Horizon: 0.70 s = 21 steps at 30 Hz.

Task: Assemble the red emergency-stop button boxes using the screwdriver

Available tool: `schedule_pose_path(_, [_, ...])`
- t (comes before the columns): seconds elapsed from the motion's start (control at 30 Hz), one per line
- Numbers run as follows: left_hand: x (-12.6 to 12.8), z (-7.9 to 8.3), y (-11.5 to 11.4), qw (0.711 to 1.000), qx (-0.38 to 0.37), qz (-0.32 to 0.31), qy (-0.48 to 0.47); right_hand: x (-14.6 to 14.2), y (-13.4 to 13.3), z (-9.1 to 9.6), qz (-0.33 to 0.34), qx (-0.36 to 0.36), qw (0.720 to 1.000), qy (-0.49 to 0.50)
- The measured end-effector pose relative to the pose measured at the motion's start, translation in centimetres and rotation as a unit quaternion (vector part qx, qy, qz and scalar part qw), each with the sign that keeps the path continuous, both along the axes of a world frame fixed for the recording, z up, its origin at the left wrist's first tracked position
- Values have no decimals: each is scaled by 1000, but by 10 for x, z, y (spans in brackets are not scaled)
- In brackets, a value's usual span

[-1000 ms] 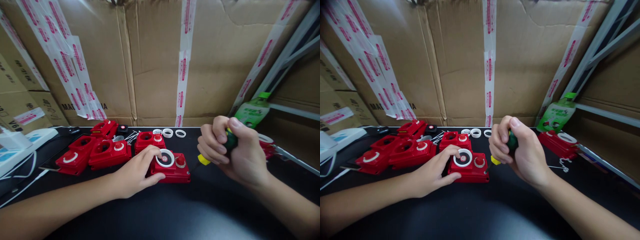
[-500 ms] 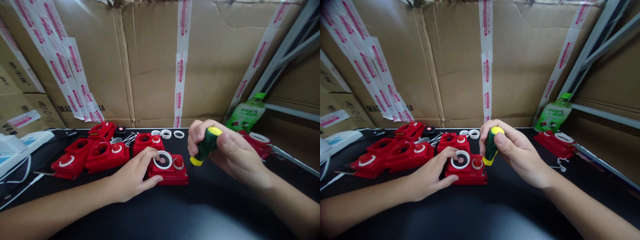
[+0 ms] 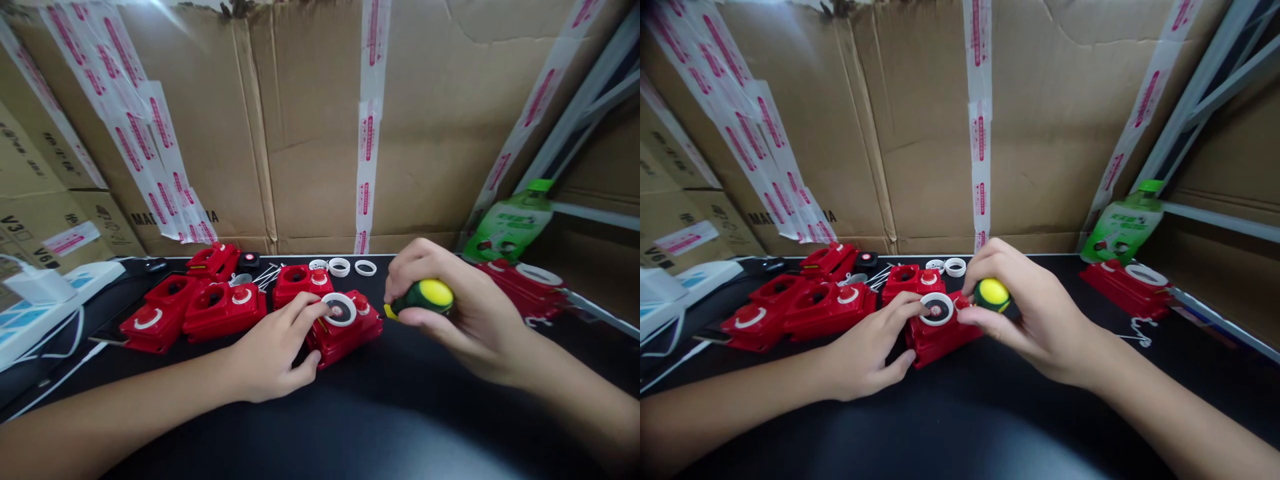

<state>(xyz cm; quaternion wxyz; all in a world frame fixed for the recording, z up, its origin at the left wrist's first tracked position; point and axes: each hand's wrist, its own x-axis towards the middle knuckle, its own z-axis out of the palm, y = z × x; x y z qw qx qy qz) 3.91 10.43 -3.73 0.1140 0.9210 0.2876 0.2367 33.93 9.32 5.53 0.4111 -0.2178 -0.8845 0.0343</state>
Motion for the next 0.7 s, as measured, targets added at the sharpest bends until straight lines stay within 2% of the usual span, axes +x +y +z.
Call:
schedule_pose_path(0.17, [0,-3,2,1000,-2,17,8,6,9,-9,-26,-31,998,57])
schedule_pose_path(0.33, [-1,-7,6,1000,-7,21,5,8,15,-12,-19,-121,988,95])
schedule_pose_path(0.53, [0,-3,5,1000,-1,-3,-16,6,19,-9,-28,-255,942,219])
schedule_pose_path(0.6, [1,-2,3,999,5,-14,-32,6,18,-8,-23,-271,934,233])
schedule_pose_path(0.7, [2,0,2,999,-2,-16,-48,7,17,-7,-15,-261,936,237])
